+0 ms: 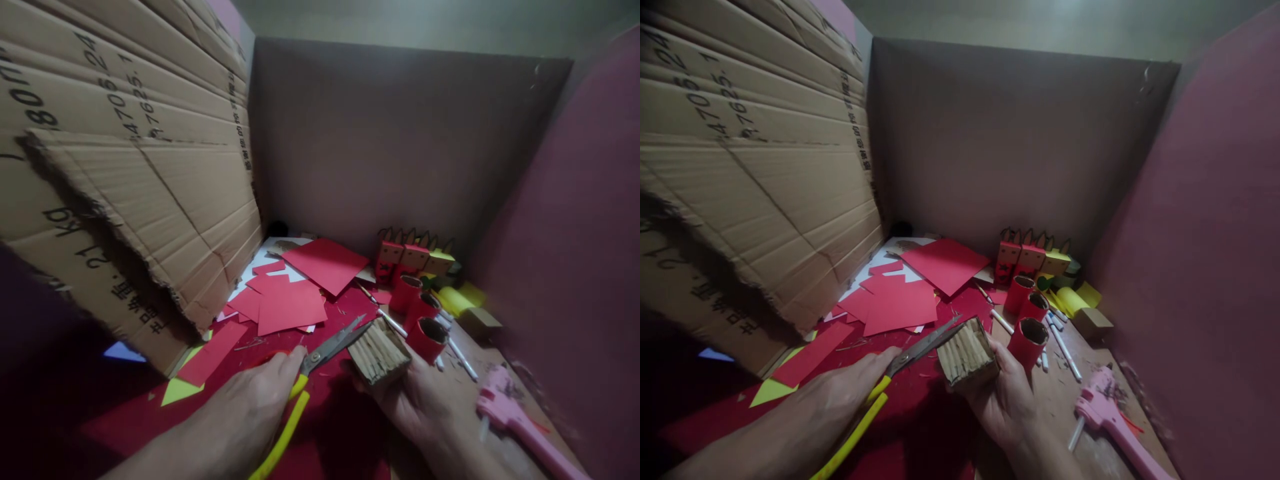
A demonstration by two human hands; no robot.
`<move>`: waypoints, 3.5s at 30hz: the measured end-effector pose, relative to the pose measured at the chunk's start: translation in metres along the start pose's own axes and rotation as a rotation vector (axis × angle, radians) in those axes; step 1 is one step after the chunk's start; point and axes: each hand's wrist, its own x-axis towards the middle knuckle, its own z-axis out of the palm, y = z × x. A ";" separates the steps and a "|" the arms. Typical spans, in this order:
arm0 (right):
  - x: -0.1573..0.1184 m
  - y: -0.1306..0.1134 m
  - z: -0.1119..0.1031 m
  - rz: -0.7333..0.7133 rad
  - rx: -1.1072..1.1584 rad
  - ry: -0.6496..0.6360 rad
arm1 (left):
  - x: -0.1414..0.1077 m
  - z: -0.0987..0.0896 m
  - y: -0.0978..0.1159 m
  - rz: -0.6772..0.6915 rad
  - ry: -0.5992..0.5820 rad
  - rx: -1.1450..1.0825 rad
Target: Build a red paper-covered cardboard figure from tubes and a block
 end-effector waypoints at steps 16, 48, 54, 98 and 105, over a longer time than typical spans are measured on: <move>0.001 0.004 0.002 -0.011 -0.011 -0.033 | 0.001 0.023 -0.020 0.044 0.171 0.093; 0.000 0.004 0.007 -0.019 0.001 -0.001 | 0.017 -0.008 -0.008 -0.115 0.055 0.091; 0.002 0.005 0.004 0.011 -0.007 0.020 | 0.025 -0.013 -0.023 -0.147 0.071 0.143; 0.000 0.007 0.002 -0.043 -0.027 0.039 | 0.006 -0.008 0.009 0.014 -0.100 0.032; 0.003 0.005 -0.002 0.012 0.040 0.068 | 0.063 -0.030 -0.035 -0.298 -0.057 0.547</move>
